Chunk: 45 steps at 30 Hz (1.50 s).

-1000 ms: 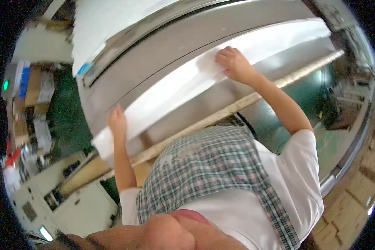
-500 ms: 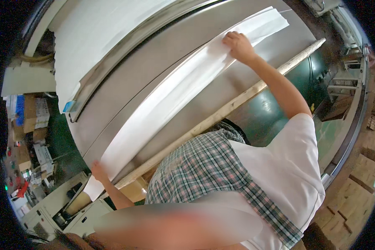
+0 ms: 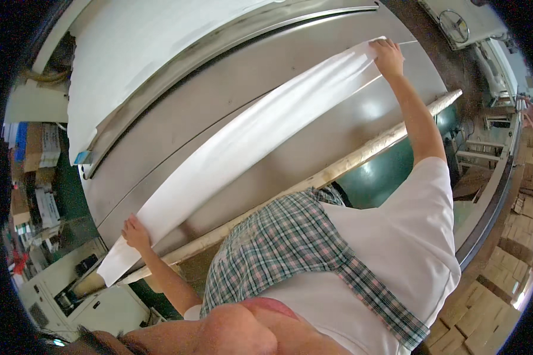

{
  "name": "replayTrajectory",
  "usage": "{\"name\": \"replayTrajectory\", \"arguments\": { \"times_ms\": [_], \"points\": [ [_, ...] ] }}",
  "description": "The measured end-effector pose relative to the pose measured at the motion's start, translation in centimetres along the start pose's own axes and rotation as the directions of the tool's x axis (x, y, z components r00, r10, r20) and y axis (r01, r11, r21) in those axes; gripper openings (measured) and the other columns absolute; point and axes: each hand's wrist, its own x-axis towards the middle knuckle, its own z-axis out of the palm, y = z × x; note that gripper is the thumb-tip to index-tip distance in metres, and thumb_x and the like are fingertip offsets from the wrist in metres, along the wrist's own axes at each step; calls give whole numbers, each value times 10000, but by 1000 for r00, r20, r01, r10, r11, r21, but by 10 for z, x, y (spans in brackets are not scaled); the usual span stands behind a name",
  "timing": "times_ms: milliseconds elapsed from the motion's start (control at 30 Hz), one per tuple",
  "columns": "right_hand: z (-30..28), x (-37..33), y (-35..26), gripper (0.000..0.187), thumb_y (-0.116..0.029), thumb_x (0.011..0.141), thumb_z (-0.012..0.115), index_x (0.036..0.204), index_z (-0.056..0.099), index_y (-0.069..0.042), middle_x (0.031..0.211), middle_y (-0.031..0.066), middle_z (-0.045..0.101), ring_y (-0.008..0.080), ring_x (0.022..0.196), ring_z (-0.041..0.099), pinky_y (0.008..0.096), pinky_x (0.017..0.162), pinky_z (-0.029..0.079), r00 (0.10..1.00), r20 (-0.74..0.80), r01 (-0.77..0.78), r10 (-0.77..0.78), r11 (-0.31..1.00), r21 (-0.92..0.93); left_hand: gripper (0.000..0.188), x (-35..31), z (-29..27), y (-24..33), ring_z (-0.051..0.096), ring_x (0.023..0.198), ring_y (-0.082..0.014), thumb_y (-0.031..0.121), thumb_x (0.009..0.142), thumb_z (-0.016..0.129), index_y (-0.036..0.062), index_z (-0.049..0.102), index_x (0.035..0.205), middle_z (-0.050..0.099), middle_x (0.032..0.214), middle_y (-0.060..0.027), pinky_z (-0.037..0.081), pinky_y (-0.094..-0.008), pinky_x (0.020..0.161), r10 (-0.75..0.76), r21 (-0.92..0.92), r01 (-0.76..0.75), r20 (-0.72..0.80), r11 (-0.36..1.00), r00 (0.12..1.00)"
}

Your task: Operating an industrial machine to process large sheets of white material, including feeding the sheets into the machine and using a touchscreen control panel.

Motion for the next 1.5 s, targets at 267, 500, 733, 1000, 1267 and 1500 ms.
{"name": "replayTrajectory", "arguments": {
  "times_ms": [267, 500, 733, 1000, 1267, 1500],
  "points": [
    [7, -5, 102, 307, -83, 786, 447, 1070, 564, -98, 1095, 91, 556, 269, 1004, 523, 394, 840, 420, 827, 186, -466, 531, 831, -302, 500, -9, -3, 22, 271, 1243, -377, 513, 883, 281, 183, 545, 1150, 436, 1287, -91, 242, -596, 914, -33, 0, 33, 57, 999, 998],
    [24, 3, 92, 318, -205, 905, 376, 1142, 539, -70, 1195, 164, 486, 291, 1131, 441, 379, 956, 333, 871, 485, -162, -76, 889, 429, 518, -9, -5, 34, 250, 1256, -367, 518, 885, 265, 171, 533, 1162, 416, 1306, -76, 231, -600, 922, -31, 90, 19, 135, 996, 990],
    [179, -14, 179, 413, -230, 942, 267, 1312, 336, -62, 1383, 133, 275, 266, 1281, 241, 365, 1063, 133, 896, 437, -7, -82, 980, 198, 435, 9, 36, 42, 397, 1120, -381, 391, 919, 257, 116, 526, 1121, 462, 1200, -179, 309, -620, 845, 41, 322, -140, 296, 936, 954],
    [181, -11, 152, 464, -328, 932, 314, 1323, 329, -79, 1362, 102, 324, 223, 1256, 283, 347, 1044, 196, 716, 674, -280, -180, 811, 514, 424, 7, -7, 4, 276, 1214, -438, 424, 886, 313, 164, 515, 1152, 418, 1271, -159, 228, -677, 885, -9, 188, -25, 177, 982, 984],
    [-9, -47, -86, 456, -244, 852, 525, 1273, 413, -109, 1324, 64, 345, 203, 1211, 336, 340, 995, 283, 442, 655, -240, -613, 623, 744, 390, -24, 16, -51, 240, 1261, -380, 337, 887, 399, 217, 419, 1258, 298, 1364, -153, 257, -566, 960, 17, 43, -13, -77, 999, 997],
    [-63, -2, -192, 585, -232, 710, 667, 1238, 446, -111, 1251, 131, 412, 269, 1152, 399, 388, 973, 312, 141, 662, -217, -736, 629, 746, 458, -42, -14, -29, 196, 1275, -398, 391, 910, 309, 173, 375, 1308, 246, 1377, -213, 205, -497, 1003, -9, -83, 9, 8, 997, 1000]
  ]
}}
